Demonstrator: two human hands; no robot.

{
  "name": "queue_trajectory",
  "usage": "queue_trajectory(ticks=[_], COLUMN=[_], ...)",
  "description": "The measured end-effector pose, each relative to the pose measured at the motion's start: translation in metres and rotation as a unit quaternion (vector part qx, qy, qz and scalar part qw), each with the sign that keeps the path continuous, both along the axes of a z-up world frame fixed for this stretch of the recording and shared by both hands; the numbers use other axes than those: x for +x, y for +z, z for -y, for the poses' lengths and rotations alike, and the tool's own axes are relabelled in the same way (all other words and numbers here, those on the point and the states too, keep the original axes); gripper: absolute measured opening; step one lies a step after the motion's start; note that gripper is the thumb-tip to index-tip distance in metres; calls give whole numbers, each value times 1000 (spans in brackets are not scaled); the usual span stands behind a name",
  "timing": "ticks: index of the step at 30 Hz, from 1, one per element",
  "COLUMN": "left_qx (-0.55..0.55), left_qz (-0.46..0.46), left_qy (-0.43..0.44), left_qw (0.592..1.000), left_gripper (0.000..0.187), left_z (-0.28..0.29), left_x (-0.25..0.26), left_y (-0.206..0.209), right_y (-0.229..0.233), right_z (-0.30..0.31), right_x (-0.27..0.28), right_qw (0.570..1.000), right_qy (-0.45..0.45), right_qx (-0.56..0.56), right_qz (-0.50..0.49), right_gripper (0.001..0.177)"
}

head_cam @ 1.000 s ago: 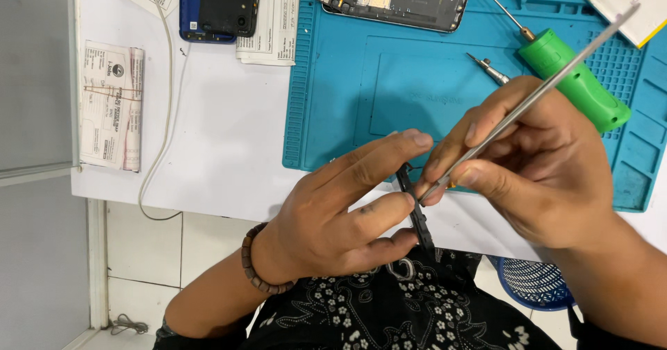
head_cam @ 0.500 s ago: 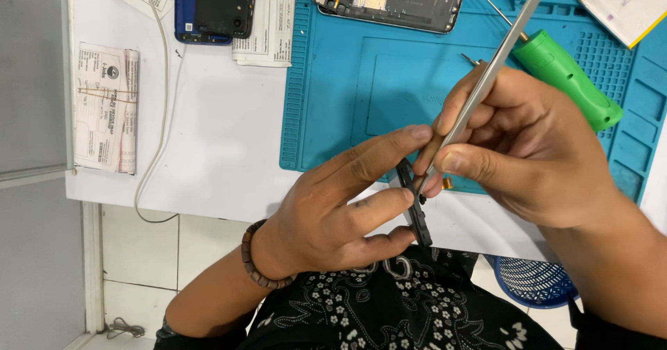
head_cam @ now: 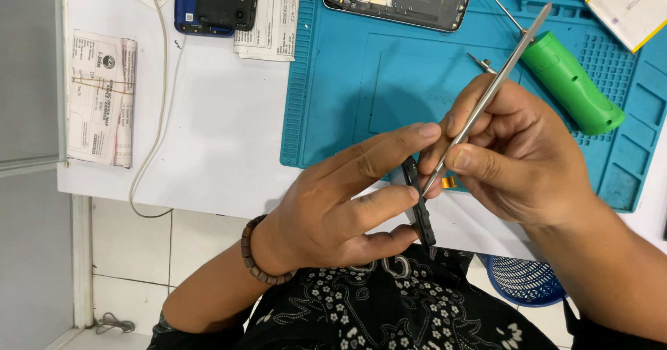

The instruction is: The person manipulates a small black electronic component with a ribbon cable, using a metal prying tool to separate and adjust internal parts. The hands repeatedly open and close the component while working on the mat.

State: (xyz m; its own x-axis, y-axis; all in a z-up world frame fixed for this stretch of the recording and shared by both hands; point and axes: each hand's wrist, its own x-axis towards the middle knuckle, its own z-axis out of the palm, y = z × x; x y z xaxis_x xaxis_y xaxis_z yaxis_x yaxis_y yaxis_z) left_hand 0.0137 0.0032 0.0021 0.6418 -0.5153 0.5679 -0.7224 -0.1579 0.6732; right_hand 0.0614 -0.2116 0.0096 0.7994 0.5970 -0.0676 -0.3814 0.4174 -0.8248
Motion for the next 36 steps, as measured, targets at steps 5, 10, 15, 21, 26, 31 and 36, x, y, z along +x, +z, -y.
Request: queue_trajectory(ticks=[5, 10, 15, 21, 26, 31, 36], left_qx=[4, 19, 17, 15, 0, 10, 11], left_qz=[7, -6, 20, 51, -158, -159, -93], left_qy=[11, 21, -1, 35, 45, 60, 68], left_qw=[1000, 1000, 1000, 998, 986, 985, 993], left_gripper=[29, 32, 25, 15, 64, 64, 60], left_z=[3, 5, 0, 3, 4, 3, 3], left_x=[0, 0, 2, -2, -9, -6, -5], left_y=[-1, 0, -1, -5, -1, -1, -5], right_y=[20, 43, 53, 39, 39, 36, 32], right_z=[6, 3, -4, -2, -3, 0, 1], right_x=[7, 14, 11, 9, 8, 9, 10], right_qw=[989, 965, 950, 963, 961, 967, 968], right_qy=[12, 18, 21, 26, 20, 22, 37], right_qx=[-100, -220, -250, -220, -221, -209, -198], right_qz=[109, 142, 186, 156, 163, 142, 148], right_gripper=[16, 15, 15, 15, 15, 15, 16])
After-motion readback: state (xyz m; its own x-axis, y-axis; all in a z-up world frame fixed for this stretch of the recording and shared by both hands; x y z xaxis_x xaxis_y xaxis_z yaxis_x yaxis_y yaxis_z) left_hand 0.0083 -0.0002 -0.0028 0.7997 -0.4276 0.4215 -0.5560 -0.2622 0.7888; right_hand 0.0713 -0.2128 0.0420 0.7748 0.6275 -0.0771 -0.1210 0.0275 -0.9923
